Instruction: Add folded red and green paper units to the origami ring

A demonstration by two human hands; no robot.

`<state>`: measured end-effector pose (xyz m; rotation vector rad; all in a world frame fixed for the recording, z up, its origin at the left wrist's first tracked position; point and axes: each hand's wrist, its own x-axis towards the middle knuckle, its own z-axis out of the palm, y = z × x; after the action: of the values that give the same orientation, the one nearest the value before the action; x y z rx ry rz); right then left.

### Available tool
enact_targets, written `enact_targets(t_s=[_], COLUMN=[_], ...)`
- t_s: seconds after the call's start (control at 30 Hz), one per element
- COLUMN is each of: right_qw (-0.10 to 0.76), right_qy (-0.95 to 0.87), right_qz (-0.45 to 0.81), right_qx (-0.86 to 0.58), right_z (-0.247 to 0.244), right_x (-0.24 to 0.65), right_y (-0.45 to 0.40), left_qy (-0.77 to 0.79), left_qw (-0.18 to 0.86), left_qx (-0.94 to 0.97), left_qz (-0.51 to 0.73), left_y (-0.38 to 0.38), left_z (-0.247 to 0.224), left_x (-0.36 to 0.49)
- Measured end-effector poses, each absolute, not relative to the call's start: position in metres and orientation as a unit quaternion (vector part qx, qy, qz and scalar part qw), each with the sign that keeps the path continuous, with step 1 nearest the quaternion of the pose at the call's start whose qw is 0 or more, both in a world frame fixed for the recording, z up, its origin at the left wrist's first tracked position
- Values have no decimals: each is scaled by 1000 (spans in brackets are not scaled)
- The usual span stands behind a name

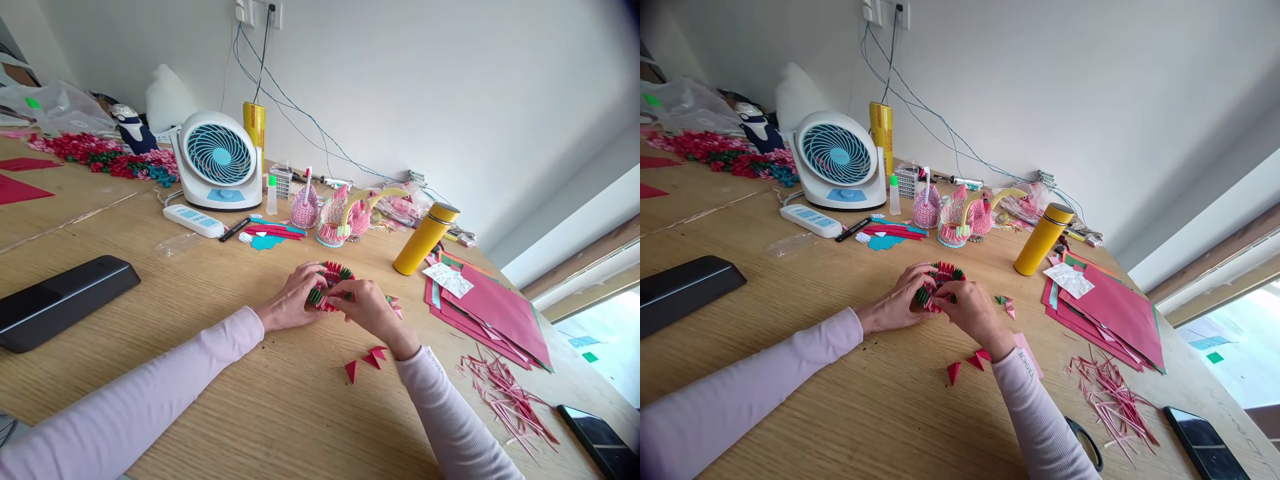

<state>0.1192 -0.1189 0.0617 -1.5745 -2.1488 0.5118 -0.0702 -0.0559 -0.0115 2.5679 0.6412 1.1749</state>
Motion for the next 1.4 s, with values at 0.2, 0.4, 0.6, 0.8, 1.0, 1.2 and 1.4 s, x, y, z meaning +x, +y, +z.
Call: enact_targets(t_s=[0.2, 0.4, 0.6, 0.8, 1.0, 1.2, 1.4], right_qw=[180, 187, 184, 179, 174, 222, 28], right_qy=[-772, -774, -780, -783, -784, -780, -799], right_qz=[145, 165, 172, 162, 158, 149, 101], right_qx=[-592, -581, -573, -573, -575, -566, -593], right_z=[67, 64, 63, 63, 62, 84, 107], right_x=[112, 114, 115, 115, 116, 133, 164], right_y=[-124, -122, -122, -122, -119, -121, -142], left_qy=[217, 206, 205, 205, 207, 221, 213], left_qw=[133, 168, 172, 178, 180, 180, 161], left_qx=[886, 892, 895, 897, 894, 884, 891], left_qz=[388, 365, 355, 350, 353, 369, 367], left_y=[-52, -48, -47, -47, -48, -48, -55], left_z=[-5, 3, 3, 4, 5, -2, -1], left_x=[-68, -66, -66, -65, -65, -64, -67])
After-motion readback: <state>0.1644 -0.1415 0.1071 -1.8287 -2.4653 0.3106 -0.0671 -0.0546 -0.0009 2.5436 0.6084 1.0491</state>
